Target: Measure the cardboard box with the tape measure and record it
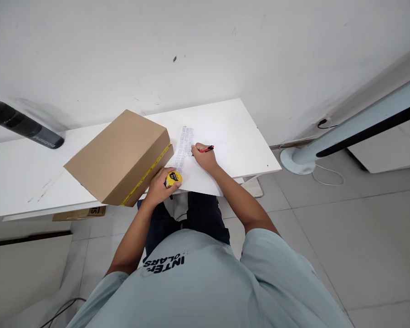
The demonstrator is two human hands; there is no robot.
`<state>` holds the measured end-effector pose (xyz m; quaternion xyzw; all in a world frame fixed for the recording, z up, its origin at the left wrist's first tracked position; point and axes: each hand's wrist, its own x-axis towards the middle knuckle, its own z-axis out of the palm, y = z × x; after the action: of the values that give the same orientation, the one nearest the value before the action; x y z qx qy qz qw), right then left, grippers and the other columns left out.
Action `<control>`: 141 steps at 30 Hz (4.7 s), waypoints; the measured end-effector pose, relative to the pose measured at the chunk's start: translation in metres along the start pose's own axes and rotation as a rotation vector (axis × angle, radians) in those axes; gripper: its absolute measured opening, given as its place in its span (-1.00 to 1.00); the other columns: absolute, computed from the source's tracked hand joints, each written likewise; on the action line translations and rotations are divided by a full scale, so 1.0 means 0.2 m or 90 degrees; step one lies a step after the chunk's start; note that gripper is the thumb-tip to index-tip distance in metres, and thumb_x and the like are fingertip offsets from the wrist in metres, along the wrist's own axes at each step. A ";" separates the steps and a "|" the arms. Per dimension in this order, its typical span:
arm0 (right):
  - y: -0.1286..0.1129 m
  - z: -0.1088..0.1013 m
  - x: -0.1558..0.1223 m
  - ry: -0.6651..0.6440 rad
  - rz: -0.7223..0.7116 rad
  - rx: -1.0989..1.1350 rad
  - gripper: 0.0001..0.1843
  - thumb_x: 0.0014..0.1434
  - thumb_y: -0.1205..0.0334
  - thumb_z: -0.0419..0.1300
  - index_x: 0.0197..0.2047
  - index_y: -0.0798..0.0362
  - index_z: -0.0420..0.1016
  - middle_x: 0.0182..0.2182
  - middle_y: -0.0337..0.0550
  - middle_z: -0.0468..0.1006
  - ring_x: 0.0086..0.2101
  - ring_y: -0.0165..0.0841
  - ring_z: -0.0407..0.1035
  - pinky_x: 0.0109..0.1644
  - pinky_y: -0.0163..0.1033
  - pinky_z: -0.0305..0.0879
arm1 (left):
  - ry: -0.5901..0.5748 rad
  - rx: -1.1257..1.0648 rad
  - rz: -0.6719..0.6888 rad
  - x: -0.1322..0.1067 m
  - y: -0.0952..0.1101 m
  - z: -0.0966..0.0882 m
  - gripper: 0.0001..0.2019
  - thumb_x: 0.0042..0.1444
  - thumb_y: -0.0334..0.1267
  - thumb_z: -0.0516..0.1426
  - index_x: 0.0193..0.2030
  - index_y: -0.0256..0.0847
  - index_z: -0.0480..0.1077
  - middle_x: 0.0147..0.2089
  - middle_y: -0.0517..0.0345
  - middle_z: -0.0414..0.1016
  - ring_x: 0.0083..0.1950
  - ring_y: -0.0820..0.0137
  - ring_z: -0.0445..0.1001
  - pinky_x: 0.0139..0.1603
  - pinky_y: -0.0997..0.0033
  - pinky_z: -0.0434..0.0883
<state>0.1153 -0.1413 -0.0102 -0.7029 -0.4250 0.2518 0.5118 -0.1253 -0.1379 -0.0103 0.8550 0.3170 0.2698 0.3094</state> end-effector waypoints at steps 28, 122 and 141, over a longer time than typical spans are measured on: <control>0.09 -0.03 0.01 0.044 -0.164 -0.255 -0.67 0.36 0.10 0.05 0.03 -0.02 0.56 -0.04 0.01 0.56 -0.13 -0.17 0.46 -0.02 -0.07 0.39 | -0.030 0.008 -0.046 -0.03 0.03 0.02 -0.47 0.22 0.03 0.28 0.25 -0.12 0.41 0.20 -0.01 0.55 0.23 0.15 0.53 0.30 0.12 0.45; -0.44 0.27 0.43 -0.216 -0.099 0.479 -0.32 -0.21 -0.25 0.58 -0.06 -0.17 0.60 -0.27 -0.30 0.59 -0.35 -0.42 0.37 -0.35 -0.30 0.24 | 0.481 -0.574 -0.311 -0.59 0.23 -0.58 -0.39 -0.05 0.20 0.39 -0.62 -0.14 0.14 -0.62 0.34 0.05 -0.54 0.51 0.17 -0.38 0.41 0.34; -0.41 0.27 0.41 -0.219 -0.107 0.458 -0.20 -0.18 -0.30 0.56 0.09 -0.15 0.56 -0.35 -0.40 0.51 -0.48 -0.52 0.17 -0.39 -0.36 0.22 | 0.324 -0.390 -0.399 -0.52 0.24 -0.69 -0.31 -0.04 0.42 0.31 -0.63 -0.16 0.18 -0.65 0.31 0.09 -0.55 0.52 0.05 -0.49 0.46 0.14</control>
<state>0.0856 -0.0349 0.0538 -0.3897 -0.4454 0.4553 0.6652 -0.2660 -0.1907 0.0869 0.4960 0.5300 0.4444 0.5251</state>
